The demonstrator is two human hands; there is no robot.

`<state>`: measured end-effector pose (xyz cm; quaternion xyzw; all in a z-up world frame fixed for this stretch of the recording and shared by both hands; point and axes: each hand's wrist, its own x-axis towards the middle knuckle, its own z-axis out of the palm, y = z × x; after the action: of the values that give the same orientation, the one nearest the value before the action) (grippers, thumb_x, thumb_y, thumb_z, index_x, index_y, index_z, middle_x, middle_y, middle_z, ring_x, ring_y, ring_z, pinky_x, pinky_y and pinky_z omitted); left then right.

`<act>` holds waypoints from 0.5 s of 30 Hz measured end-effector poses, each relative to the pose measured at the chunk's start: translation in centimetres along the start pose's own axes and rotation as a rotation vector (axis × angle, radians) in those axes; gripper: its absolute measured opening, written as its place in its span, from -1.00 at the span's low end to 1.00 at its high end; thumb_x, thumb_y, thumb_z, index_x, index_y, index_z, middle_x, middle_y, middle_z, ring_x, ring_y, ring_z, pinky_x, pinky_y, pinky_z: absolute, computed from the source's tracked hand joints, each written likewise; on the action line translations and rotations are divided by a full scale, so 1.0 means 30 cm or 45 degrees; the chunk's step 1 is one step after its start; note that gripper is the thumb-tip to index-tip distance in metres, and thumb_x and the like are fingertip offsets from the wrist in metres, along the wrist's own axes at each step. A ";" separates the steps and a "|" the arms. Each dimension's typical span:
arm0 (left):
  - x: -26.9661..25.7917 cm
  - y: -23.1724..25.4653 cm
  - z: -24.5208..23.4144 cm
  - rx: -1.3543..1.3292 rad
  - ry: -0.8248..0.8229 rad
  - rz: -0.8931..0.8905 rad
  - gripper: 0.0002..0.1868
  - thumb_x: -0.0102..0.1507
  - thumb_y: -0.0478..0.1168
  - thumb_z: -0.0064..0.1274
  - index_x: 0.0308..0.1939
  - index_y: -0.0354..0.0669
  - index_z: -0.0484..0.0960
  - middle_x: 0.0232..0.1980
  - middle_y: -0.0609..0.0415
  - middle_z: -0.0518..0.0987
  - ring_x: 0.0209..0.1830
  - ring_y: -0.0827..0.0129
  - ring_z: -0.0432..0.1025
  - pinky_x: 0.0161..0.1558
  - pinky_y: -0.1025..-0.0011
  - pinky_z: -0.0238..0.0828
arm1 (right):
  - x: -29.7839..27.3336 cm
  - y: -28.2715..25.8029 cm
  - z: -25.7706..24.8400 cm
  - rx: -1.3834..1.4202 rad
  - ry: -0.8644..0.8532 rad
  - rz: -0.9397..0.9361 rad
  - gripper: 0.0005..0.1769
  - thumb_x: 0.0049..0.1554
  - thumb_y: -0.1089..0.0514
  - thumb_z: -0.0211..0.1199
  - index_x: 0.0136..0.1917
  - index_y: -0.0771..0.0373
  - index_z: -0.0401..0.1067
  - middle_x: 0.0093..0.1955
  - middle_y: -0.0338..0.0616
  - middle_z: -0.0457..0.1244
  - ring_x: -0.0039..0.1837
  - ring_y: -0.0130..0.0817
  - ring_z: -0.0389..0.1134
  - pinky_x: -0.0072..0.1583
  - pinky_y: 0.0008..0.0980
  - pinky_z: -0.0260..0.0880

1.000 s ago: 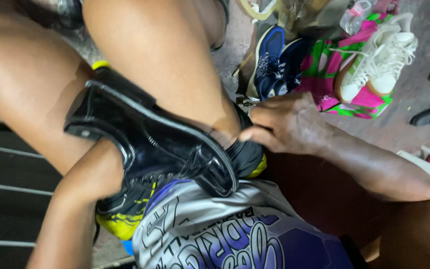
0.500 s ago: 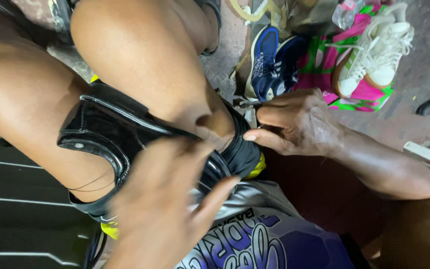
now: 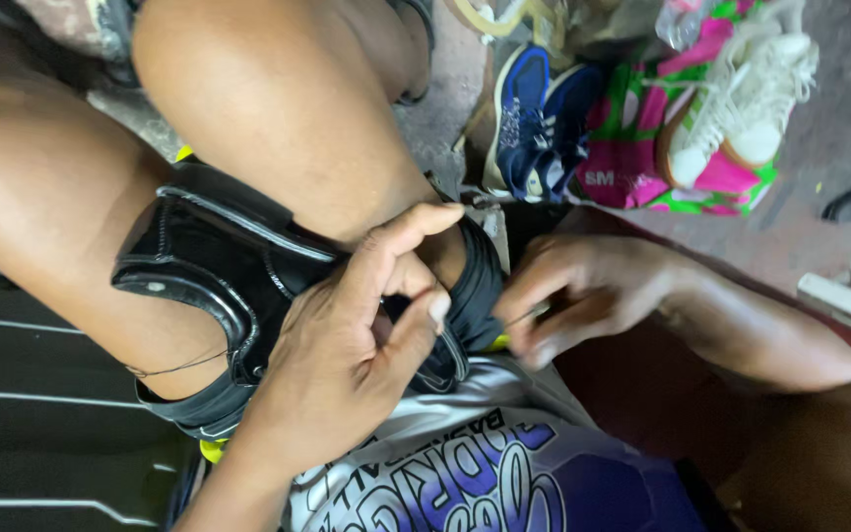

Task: The person is repairing a black shoe by hand-sewing the sole to the upper. They use a needle and thread to stitch along the perimeter of the shoe's sole, pulling the thread tight after each stitch. The person holds the shoe on their lap and repeatedly rotates it to access different sections of the seam.

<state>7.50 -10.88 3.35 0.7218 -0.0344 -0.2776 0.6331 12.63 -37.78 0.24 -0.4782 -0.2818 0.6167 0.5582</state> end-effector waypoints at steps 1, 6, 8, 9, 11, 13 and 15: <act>-0.002 0.007 -0.008 -0.108 -0.064 -0.081 -0.37 0.29 -0.32 0.10 0.45 -0.01 0.33 -0.32 0.09 0.61 -0.36 0.31 0.53 -0.32 0.42 0.50 | -0.024 -0.005 -0.013 -0.057 0.087 -0.065 -0.73 0.26 0.03 0.29 -0.14 0.27 0.48 -0.20 -0.17 0.43 -0.13 -0.38 0.51 -0.02 -0.33 0.45; 0.027 0.019 0.007 0.014 -0.099 0.142 -0.21 0.23 -0.40 -0.02 0.53 0.12 0.19 0.02 0.09 0.72 -0.35 0.30 0.67 -0.23 0.39 0.62 | -0.111 -0.005 -0.022 -0.203 0.526 0.024 -0.86 0.18 0.14 0.33 -0.11 0.27 0.51 -0.20 -0.18 0.43 -0.14 -0.45 0.48 -0.07 -0.41 0.48; 0.029 0.024 0.032 0.281 -0.157 0.091 -0.14 0.24 -0.30 0.13 0.57 0.20 0.11 -0.03 0.03 0.73 -0.31 0.22 0.66 -0.18 0.30 0.60 | -0.100 -0.029 -0.007 -0.247 0.597 -0.004 -0.87 0.18 0.16 0.34 -0.10 0.27 0.51 -0.19 -0.23 0.43 -0.14 -0.47 0.48 -0.08 -0.45 0.47; 0.033 0.022 0.038 0.373 -0.284 -0.105 -0.06 0.23 -0.18 0.20 0.61 0.29 0.04 -0.09 0.04 0.74 -0.29 0.19 0.66 -0.17 0.26 0.58 | -0.078 -0.043 -0.005 -0.275 0.617 -0.034 -0.88 0.18 0.16 0.34 -0.10 0.26 0.51 -0.18 -0.25 0.43 -0.15 -0.49 0.47 -0.08 -0.46 0.46; 0.028 0.013 0.047 0.353 -0.282 -0.169 0.08 0.15 -0.06 0.33 0.62 0.28 -0.04 0.03 -0.03 0.66 -0.19 0.12 0.64 -0.13 0.21 0.57 | -0.030 -0.077 0.022 -0.411 0.735 0.142 -0.90 0.11 0.18 0.39 -0.14 0.24 0.54 -0.23 -0.29 0.44 -0.21 -0.50 0.45 -0.15 -0.47 0.44; 0.023 -0.005 0.053 0.160 -0.022 0.120 0.21 0.00 -0.07 0.45 0.57 0.11 -0.04 0.38 -0.20 0.49 0.00 0.01 0.62 -0.08 0.19 0.58 | 0.026 -0.083 0.054 -0.568 0.758 0.377 -0.90 0.05 0.15 0.45 -0.13 0.16 0.61 -0.30 -0.31 0.43 -0.31 -0.48 0.37 -0.24 -0.41 0.35; 0.021 -0.011 0.058 0.105 0.073 0.171 0.28 -0.02 -0.04 0.48 0.58 0.06 -0.12 0.46 -0.26 0.38 0.15 -0.10 0.52 0.03 0.17 0.56 | 0.070 -0.059 0.075 -0.765 0.744 0.675 -0.81 -0.01 0.09 0.51 -0.07 0.02 0.72 -0.39 -0.32 0.39 -0.45 -0.43 0.24 -0.36 -0.28 0.18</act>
<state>7.15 -12.63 2.76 0.7510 -0.0760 -0.2120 0.6207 11.52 -34.95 2.09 -0.8261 -0.1475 0.4691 0.2752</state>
